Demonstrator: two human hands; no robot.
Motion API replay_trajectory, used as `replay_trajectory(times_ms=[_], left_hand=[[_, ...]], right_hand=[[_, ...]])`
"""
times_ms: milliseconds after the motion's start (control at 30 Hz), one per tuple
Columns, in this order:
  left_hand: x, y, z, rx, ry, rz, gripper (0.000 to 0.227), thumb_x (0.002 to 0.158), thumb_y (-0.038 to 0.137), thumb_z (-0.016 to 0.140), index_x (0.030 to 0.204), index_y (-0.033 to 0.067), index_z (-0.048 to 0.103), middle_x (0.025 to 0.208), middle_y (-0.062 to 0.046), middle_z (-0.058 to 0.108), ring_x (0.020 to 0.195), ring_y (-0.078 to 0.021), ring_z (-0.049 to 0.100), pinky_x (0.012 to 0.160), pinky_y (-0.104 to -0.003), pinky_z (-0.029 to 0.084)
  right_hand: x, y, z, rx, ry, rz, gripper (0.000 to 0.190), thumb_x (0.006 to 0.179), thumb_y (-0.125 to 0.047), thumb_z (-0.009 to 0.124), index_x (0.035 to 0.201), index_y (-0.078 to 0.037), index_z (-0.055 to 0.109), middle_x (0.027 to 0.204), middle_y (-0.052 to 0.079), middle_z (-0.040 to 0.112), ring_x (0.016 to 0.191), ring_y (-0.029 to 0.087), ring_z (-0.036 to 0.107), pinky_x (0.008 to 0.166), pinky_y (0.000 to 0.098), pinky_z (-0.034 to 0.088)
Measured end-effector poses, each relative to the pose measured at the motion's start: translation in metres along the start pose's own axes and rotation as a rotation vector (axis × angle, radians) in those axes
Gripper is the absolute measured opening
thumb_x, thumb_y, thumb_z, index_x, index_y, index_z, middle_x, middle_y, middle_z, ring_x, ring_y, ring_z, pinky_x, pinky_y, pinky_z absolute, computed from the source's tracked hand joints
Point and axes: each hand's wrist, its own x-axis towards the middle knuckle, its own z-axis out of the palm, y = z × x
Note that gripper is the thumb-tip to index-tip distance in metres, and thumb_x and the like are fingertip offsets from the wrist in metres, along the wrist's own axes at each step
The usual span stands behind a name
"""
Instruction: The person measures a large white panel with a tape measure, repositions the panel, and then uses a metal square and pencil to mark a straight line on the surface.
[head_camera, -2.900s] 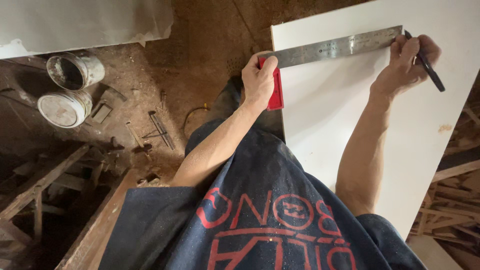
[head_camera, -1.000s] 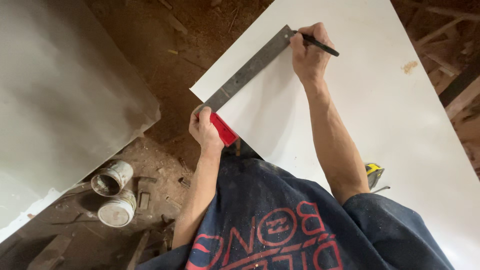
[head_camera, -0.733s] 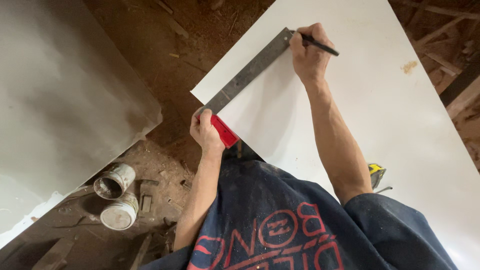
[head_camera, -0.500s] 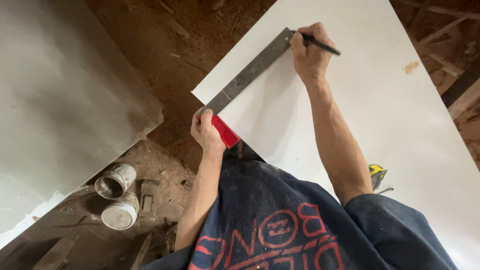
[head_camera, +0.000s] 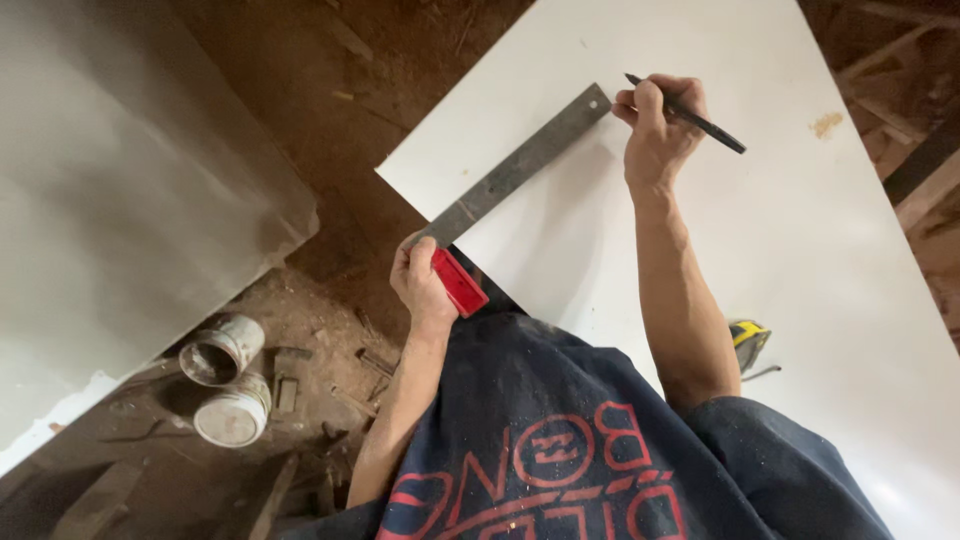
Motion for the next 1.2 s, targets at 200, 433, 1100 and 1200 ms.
replay_trajectory(times_ms=[200,433,1100,1200], left_hand=[[-0.015,-0.032,-0.013,0.123,-0.001,0.128,0.021,0.092,0.013,0.069,0.106,-0.0025,0.069,0.097,-0.005,0.068,0.089,-0.0135,0.062,0.081,-0.029,0.053],[-0.014,-0.053,-0.006,0.222,0.024,0.154,0.026,0.093,0.017,0.069,0.110,-0.0022,0.069,0.097,-0.006,0.071,0.088,-0.0132,0.064,0.082,-0.029,0.054],[-0.020,-0.057,0.009,0.148,0.083,0.100,0.022,0.093,0.014,0.069,0.106,-0.0027,0.070,0.086,-0.001,0.065,0.076,-0.0075,0.058,0.068,-0.025,0.051],[-0.020,-0.057,0.007,0.160,0.071,0.129,0.022,0.093,0.014,0.069,0.108,-0.0022,0.070,0.088,0.000,0.066,0.079,-0.0072,0.059,0.072,-0.024,0.052]], right_hand=[[-0.020,0.019,-0.024,-0.036,-0.111,-0.075,0.004,0.100,0.003,0.057,0.098,0.005,0.055,0.082,0.017,0.069,0.072,0.022,0.074,0.067,0.0338,0.066],[0.001,0.062,-0.054,0.043,-0.258,-0.181,0.006,0.103,0.001,0.063,0.102,0.001,0.057,0.082,0.015,0.069,0.067,0.020,0.064,0.058,0.0342,0.054],[-0.004,0.049,-0.057,-0.159,-0.186,-0.122,0.016,0.098,-0.010,0.067,0.108,-0.001,0.060,0.089,0.017,0.075,0.079,0.025,0.079,0.072,0.0374,0.070],[-0.005,0.045,-0.054,-0.198,-0.165,-0.103,0.016,0.098,-0.011,0.067,0.109,-0.002,0.061,0.092,0.016,0.076,0.082,0.023,0.081,0.073,0.0362,0.071]])
